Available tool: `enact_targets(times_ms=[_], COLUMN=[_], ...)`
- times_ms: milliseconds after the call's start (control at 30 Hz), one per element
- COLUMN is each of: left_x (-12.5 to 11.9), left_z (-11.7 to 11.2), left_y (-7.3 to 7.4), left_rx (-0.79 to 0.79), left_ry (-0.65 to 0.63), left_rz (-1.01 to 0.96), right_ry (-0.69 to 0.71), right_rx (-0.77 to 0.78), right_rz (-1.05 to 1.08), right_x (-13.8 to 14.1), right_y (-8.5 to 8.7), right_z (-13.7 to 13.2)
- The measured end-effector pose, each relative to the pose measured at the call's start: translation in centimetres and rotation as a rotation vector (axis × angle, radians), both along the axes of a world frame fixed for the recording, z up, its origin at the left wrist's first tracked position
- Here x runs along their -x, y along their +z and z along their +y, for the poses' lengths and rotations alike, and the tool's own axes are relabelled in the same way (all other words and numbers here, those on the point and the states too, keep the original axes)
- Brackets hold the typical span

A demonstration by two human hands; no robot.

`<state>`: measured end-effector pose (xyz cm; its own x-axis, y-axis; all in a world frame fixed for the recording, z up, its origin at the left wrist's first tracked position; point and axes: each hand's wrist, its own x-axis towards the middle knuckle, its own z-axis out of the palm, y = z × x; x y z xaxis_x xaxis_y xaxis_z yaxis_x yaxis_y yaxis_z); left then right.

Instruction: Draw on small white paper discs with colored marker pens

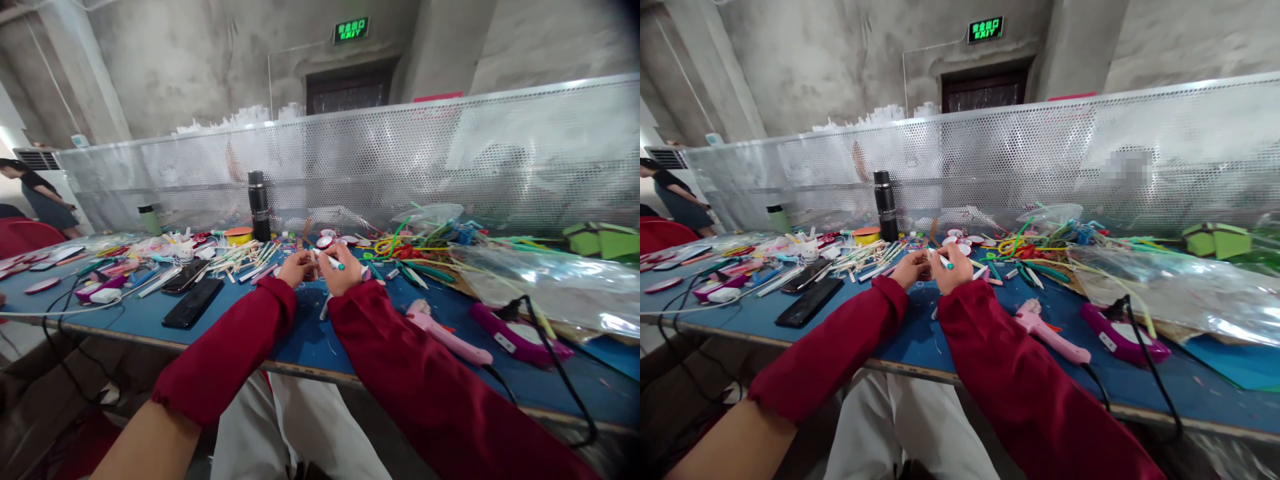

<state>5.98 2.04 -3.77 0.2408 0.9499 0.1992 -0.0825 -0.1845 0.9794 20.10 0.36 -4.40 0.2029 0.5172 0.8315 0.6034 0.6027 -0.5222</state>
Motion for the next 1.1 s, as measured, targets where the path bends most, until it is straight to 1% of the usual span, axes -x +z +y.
enact_targets(times_ms=[133, 333, 500, 700, 900, 1100], left_x=[-0.01, 0.00, 0.06, -0.02, 0.05, 0.06], left_z=[-0.02, -0.04, -0.15, -0.21, -0.22, 0.06], left_y=[-0.04, 0.08, 0.15, 0.21, 0.24, 0.06], left_rx=[-0.010, 0.022, 0.007, 0.021, 0.006, 0.010], left_ry=[0.002, 0.027, 0.012, 0.034, 0.009, 0.026], left_rz=[0.011, 0.017, 0.022, -0.020, 0.003, 0.001], right_ry=[0.032, -0.007, 0.056, 0.001, 0.056, 0.029], right_rx=[-0.002, 0.016, -0.004, 0.005, -0.020, 0.017], right_rz=[-0.011, 0.022, 0.014, 0.016, 0.027, 0.030], right_x=[0.09, 0.06, 0.34, 0.16, 0.48, 0.15], right_y=[0.11, 0.24, 0.31, 0.32, 0.34, 0.55], right_z=[-0.19, -0.21, -0.66, -0.55, -0.76, -0.76])
